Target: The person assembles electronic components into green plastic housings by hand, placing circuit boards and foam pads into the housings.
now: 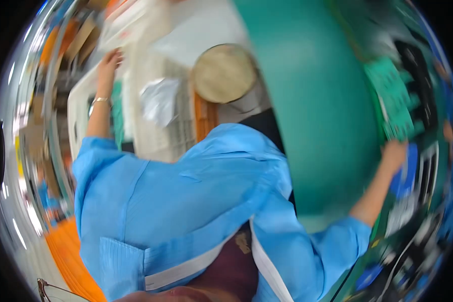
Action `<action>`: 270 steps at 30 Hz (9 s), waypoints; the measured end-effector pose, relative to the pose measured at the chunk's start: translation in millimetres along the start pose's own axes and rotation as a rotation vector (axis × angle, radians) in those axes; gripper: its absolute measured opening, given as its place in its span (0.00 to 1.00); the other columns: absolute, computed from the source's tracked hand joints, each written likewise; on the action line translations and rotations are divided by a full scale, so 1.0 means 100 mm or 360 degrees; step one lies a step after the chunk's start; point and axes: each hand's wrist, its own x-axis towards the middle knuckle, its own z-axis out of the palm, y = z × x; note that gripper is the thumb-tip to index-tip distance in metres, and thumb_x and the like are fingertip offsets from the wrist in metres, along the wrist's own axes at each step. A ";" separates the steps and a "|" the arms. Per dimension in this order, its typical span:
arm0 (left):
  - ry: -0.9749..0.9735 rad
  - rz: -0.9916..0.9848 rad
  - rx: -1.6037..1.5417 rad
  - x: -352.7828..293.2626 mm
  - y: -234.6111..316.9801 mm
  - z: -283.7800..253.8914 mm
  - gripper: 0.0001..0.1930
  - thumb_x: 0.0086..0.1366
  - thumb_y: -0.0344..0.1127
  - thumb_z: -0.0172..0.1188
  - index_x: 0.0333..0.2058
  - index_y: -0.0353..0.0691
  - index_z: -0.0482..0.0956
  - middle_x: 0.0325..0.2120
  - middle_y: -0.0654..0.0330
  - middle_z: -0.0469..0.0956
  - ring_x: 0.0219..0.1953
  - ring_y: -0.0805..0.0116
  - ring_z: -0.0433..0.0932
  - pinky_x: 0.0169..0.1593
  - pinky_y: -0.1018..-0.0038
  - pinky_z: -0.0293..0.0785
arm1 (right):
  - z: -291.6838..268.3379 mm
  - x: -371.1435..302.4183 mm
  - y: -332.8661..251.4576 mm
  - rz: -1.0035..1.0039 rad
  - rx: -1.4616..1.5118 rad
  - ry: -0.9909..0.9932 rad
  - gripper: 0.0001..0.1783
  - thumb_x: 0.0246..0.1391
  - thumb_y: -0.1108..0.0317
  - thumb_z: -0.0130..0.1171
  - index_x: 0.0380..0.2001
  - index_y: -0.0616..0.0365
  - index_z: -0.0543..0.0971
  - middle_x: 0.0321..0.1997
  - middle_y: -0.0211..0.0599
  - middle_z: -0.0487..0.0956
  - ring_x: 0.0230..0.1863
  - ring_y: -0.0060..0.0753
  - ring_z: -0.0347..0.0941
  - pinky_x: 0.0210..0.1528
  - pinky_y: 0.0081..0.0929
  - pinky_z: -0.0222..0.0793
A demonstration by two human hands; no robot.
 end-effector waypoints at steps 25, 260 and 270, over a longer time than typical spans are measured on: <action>-0.0689 -0.1866 0.0361 -2.07 -1.72 -0.70 0.42 0.55 0.70 0.43 0.54 0.36 0.64 0.43 0.48 0.72 0.43 0.52 0.72 0.44 0.58 0.71 | -0.75 -2.15 -0.10 0.0899 0.1536 -0.0070 0.12 0.47 0.66 0.58 0.36 0.56 0.79 0.30 0.35 0.80 0.32 0.25 0.75 0.37 0.22 0.70; -0.1020 0.2047 0.0476 -1.70 3.30 3.84 0.11 0.58 0.39 0.51 0.24 0.38 0.69 0.15 0.51 0.73 0.19 0.50 0.73 0.23 0.59 0.69 | -1.42 -1.98 -0.35 0.0795 0.1447 0.0781 0.26 0.44 0.78 0.54 0.50 0.49 0.72 0.22 0.37 0.74 0.21 0.37 0.71 0.24 0.31 0.69; -0.1419 0.2144 0.0281 -2.49 2.67 3.31 0.12 0.58 0.38 0.54 0.21 0.39 0.66 0.13 0.55 0.72 0.15 0.55 0.73 0.18 0.64 0.68 | -1.39 -3.11 -0.76 0.0742 0.1254 0.0460 0.20 0.45 0.75 0.56 0.45 0.50 0.75 0.20 0.37 0.73 0.19 0.38 0.71 0.23 0.32 0.67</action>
